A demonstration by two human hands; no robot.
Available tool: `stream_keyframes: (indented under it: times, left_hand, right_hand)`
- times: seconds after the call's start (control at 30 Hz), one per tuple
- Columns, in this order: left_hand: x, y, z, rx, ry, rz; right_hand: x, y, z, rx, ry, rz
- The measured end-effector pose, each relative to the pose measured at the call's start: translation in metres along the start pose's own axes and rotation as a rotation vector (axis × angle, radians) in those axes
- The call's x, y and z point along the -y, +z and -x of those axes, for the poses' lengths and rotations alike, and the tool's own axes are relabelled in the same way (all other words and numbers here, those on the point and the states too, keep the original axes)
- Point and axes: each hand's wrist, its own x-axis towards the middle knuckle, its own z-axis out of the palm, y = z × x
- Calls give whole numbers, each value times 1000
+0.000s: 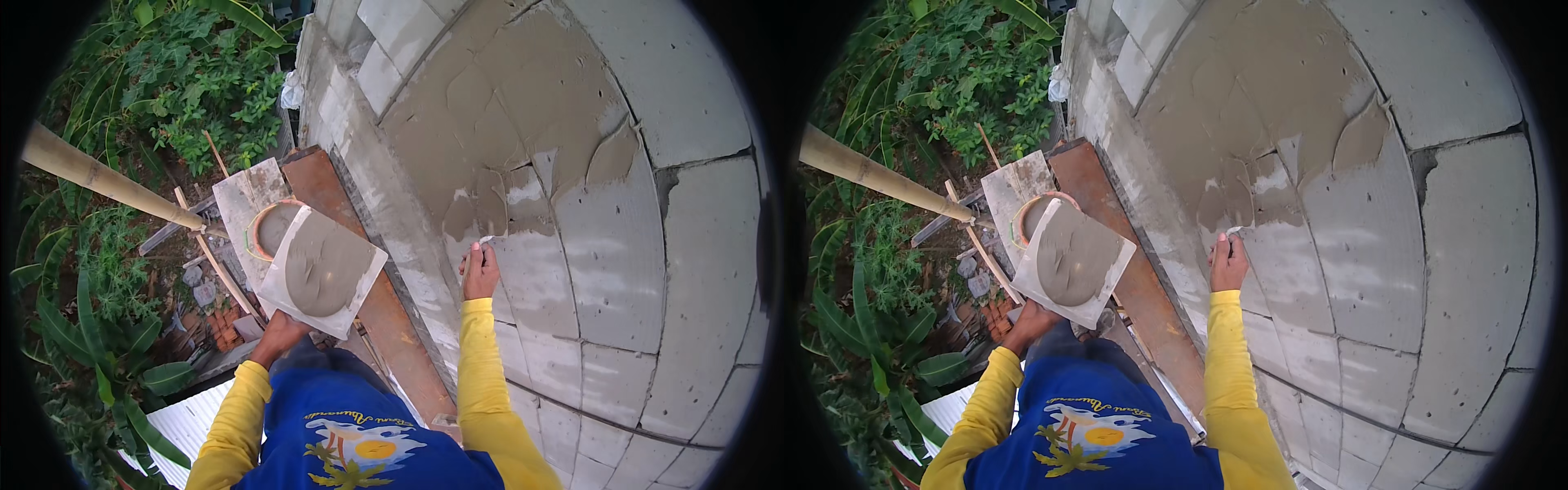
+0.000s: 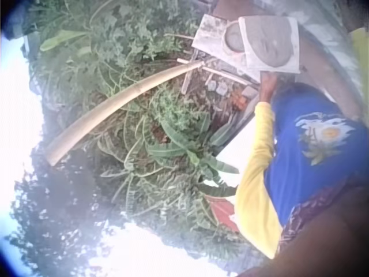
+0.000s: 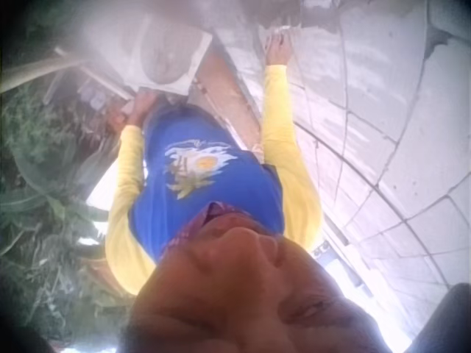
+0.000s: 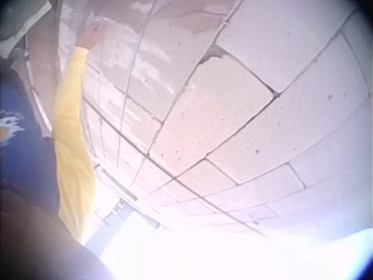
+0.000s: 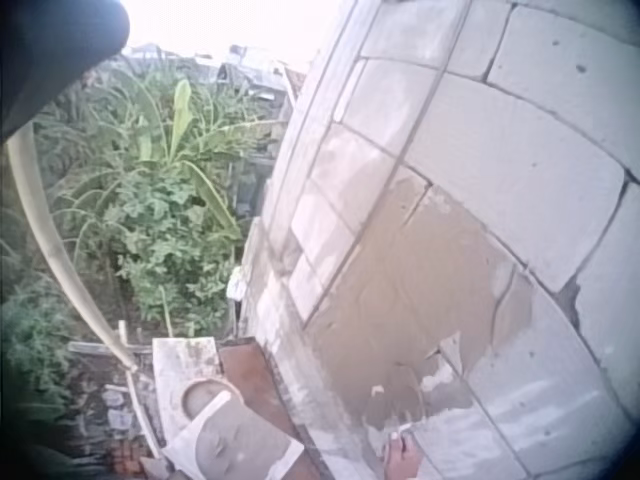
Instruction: The person applies wet cement to a curved exterior wall using a trowel and hawk. They repeatedly scoop cement from a bucket, spread it over the surface, and smooth the layer while standing on a wooden scaffold.
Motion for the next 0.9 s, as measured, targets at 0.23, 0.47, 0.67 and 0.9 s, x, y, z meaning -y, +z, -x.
stream_keyframes:
  times: [0.23,0.47,0.67,0.9]
  left_hand:
    - [17,-7,14,63,-69,-9]
    - [-20,10,8,120,-134,-140]
    - [-37,26,-5,160,117,-194]
    - [-40,53,-36,245,101,-262]
  right_hand:
    - [-158,-32,63,22,131,384]
    - [-58,5,46,-44,-34,757]
    - [61,-25,11,-248,-81,311]
    - [61,-88,99,70,-192,404]
